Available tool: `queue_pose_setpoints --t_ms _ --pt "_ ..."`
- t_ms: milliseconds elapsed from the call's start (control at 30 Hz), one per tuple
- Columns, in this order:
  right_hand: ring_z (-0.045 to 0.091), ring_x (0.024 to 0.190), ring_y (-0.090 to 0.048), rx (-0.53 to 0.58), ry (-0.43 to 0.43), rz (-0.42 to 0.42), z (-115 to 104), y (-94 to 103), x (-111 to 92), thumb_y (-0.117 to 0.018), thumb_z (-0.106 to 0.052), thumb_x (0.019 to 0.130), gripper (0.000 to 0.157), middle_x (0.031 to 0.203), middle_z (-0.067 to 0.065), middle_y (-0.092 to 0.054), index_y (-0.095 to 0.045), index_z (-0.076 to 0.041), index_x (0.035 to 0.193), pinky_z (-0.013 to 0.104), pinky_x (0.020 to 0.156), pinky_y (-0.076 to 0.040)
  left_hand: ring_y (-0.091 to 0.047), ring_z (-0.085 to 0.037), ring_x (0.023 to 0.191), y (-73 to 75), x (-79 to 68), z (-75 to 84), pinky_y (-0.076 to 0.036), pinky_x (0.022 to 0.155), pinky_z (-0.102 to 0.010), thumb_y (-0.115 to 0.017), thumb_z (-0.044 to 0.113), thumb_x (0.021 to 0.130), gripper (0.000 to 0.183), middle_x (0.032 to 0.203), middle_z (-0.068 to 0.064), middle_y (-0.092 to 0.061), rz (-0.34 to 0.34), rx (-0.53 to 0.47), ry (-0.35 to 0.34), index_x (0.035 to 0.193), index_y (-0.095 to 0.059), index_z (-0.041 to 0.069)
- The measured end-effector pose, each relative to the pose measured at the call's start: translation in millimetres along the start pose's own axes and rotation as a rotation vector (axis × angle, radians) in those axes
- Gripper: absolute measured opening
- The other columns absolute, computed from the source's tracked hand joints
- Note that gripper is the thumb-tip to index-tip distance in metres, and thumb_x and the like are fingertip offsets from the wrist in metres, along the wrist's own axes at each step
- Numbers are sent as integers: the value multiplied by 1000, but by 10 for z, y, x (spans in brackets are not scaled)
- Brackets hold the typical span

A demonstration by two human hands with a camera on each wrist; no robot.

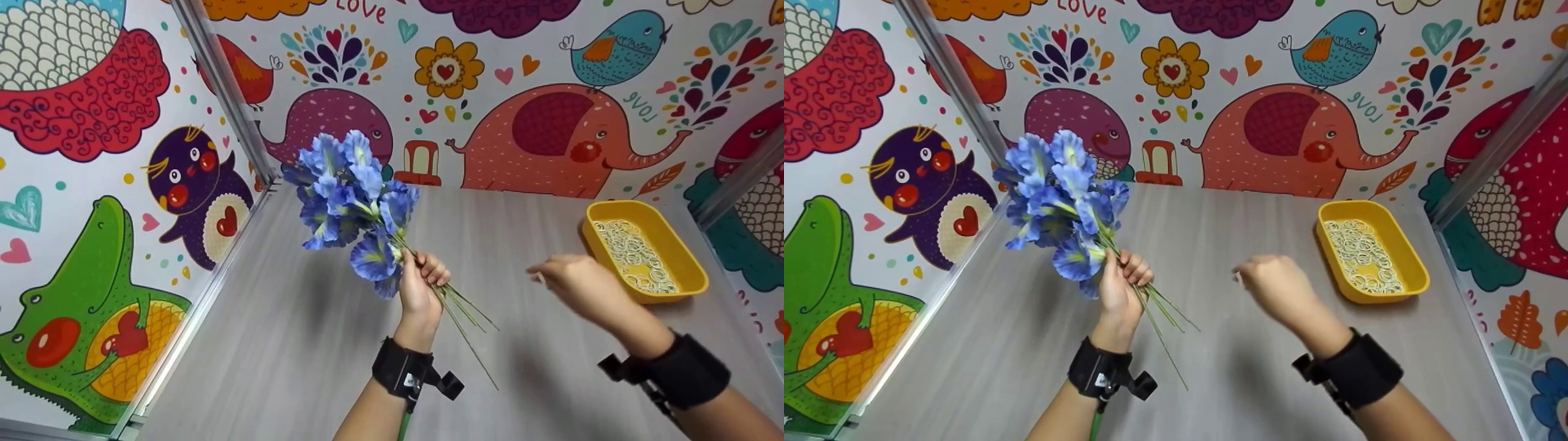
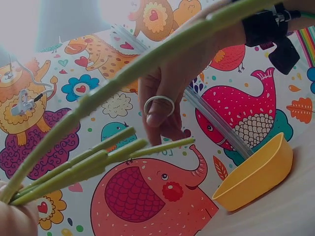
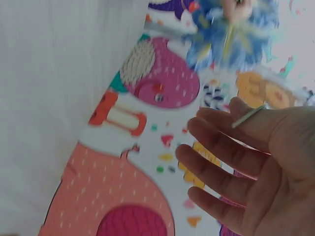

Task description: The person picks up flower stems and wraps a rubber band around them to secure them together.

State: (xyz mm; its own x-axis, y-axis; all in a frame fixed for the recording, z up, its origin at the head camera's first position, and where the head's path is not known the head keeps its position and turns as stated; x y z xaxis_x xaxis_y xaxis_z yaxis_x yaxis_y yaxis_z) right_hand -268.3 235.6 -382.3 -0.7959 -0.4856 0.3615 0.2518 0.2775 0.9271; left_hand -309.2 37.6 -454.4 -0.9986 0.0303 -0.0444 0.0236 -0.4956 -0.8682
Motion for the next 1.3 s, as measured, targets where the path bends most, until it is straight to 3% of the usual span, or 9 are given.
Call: queue_pose_setpoints --t_ms 267,467,533,633,767,967,1133,1267,1300 --pt "19 75 -66 -80 164 47 -452 -35 -56 -76 5 75 22 83 2 -69 -72 -7 93 35 64 -53 -28 -4 48 -22 -17 -2 -25 50 -20 -13 38 106 43 61 6 -27 13 -4 -8 76 -32 15" --pt "15 73 -64 -71 271 182 -683 105 -116 -77 -4 75 15 77 -1 -67 -71 -10 87 37 70 -53 -28 -4 48 -54 -23 10 -24 50 -19 -13 39 106 43 60 7 -27 13 -24 -10 76 -31 15" --pt "15 71 -63 -53 299 247 -728 161 -139 -72 -12 84 2 73 -3 -65 -71 -11 84 37 72 -52 -28 -4 48 -62 -20 15 -23 51 -19 -12 39 106 43 60 7 -27 13 -32 -13 76 -31 15" --pt "15 70 -61 -45 329 298 -780 199 -175 -53 -27 100 29 71 -4 -63 -70 -12 82 37 74 -51 -28 -4 49 -76 -25 25 -22 51 -19 -12 39 106 43 60 7 -26 12 -43 -14 75 -31 15" --pt "15 69 -60 -37 344 297 -817 199 -217 -37 -35 105 46 71 -5 -62 -69 -12 82 36 73 -50 -28 -5 49 -94 -36 37 -22 51 -19 -12 39 106 43 60 7 -26 13 -59 -9 76 -30 15" --pt "15 71 -61 -26 357 291 -857 206 -249 -39 -34 104 43 72 -5 -63 -68 -12 81 35 73 -49 -28 -4 48 -114 -33 39 -23 50 -19 -13 40 106 43 60 7 -26 22 -74 2 76 -30 14" --pt "15 71 -61 -28 353 264 -889 190 -221 -55 -28 97 26 71 -4 -63 -67 -12 80 35 74 -50 -28 -4 48 -138 -47 16 -23 50 -19 -13 39 106 43 60 7 -26 23 -77 12 76 -30 15" --pt "14 70 -62 -15 344 255 -886 176 -154 -50 -31 101 34 70 -4 -62 -68 -12 80 35 72 -51 -28 -4 48 -182 -77 -21 -22 51 -19 -13 39 106 43 60 7 -27 15 -71 27 75 -31 15" --pt "14 70 -62 -10 338 248 -883 170 -129 -56 -28 98 27 70 -4 -63 -69 -12 81 35 73 -51 -28 -4 48 -193 -81 -32 -21 51 -19 -13 39 106 43 60 7 -27 13 -69 30 75 -31 15"
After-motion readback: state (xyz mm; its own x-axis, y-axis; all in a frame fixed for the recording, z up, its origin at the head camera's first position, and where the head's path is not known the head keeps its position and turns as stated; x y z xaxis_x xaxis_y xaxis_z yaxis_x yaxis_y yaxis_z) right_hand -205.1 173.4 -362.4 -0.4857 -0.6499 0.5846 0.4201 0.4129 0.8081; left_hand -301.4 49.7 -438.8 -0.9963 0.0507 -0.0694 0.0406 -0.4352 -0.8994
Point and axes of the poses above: each hand's wrist, its own x-axis towards the middle knuckle, its own y-axis out of the back of the hand, z = x × y, the point moved 8 cm from there along x, towards the middle knuckle
